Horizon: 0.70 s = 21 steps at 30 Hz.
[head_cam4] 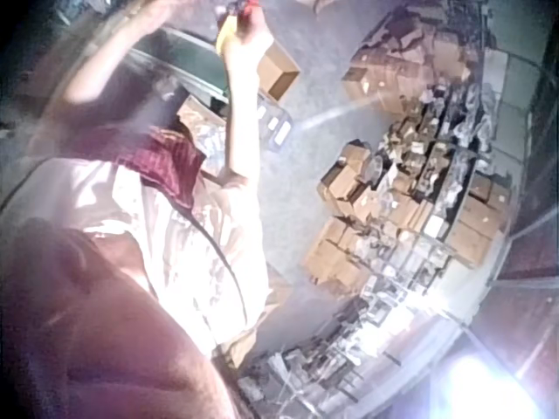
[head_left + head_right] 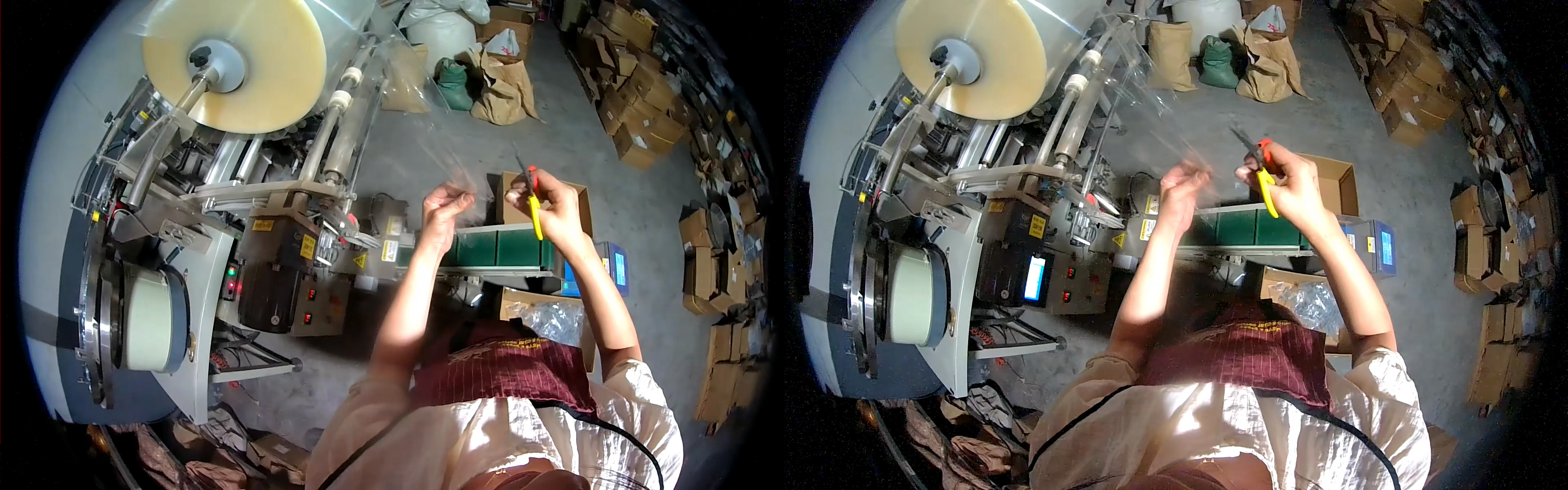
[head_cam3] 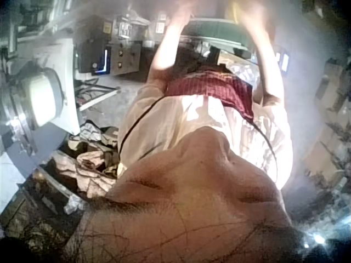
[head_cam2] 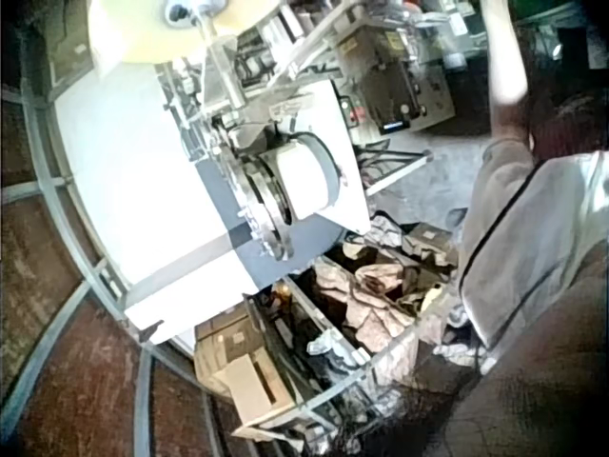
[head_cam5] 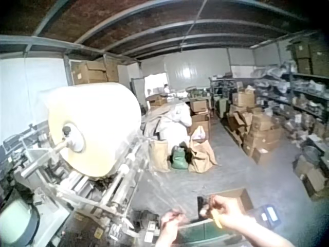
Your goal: The person uses a piece of plastic film to collect items from a vibrating bowl feeder, cuts the film with shears to separate the package, and places it into a box.
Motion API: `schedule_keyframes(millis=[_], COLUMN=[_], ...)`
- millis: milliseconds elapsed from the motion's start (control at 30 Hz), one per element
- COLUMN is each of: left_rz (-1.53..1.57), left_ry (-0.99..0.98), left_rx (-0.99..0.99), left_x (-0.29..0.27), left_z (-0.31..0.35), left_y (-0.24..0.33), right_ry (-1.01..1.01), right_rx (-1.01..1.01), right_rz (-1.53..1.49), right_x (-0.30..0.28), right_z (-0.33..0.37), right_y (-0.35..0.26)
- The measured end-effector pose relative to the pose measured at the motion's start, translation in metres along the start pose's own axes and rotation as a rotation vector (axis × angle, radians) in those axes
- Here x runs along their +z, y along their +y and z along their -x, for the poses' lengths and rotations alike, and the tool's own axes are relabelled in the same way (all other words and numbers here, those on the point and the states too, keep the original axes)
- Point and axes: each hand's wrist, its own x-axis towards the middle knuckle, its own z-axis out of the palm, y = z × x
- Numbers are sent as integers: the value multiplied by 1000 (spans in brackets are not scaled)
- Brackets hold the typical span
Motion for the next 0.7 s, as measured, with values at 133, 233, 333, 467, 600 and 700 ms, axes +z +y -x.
schedule_keyframes(millis=[133, 233, 333, 467, 600, 700], left_rz=[-22, -46, -52, -58, -49, -36], left_ry=[29, 8, -46, 1, -1, -41], left_rx=[24, 66, 114, 106, 85, 73], left_x=[-8, -12, -16, -15, -9, -10], left_z=[-1, 0, 1, 2, -1, -5], left_y=[3, 5, 6, 7, 8, 7], right_ry=[-217, -182, -286, -286, -250, -183], right_rx=[41, -38, 94, 148, 78, 145], right_rz=[363, 358, 393, 451, 556, 531], right_x=[-5, -1, -2, 8, 25, 37], right_z=[2, 19, 37, 56, 67, 65], right_y=[-19, 0, 5, 8, 23, 21])
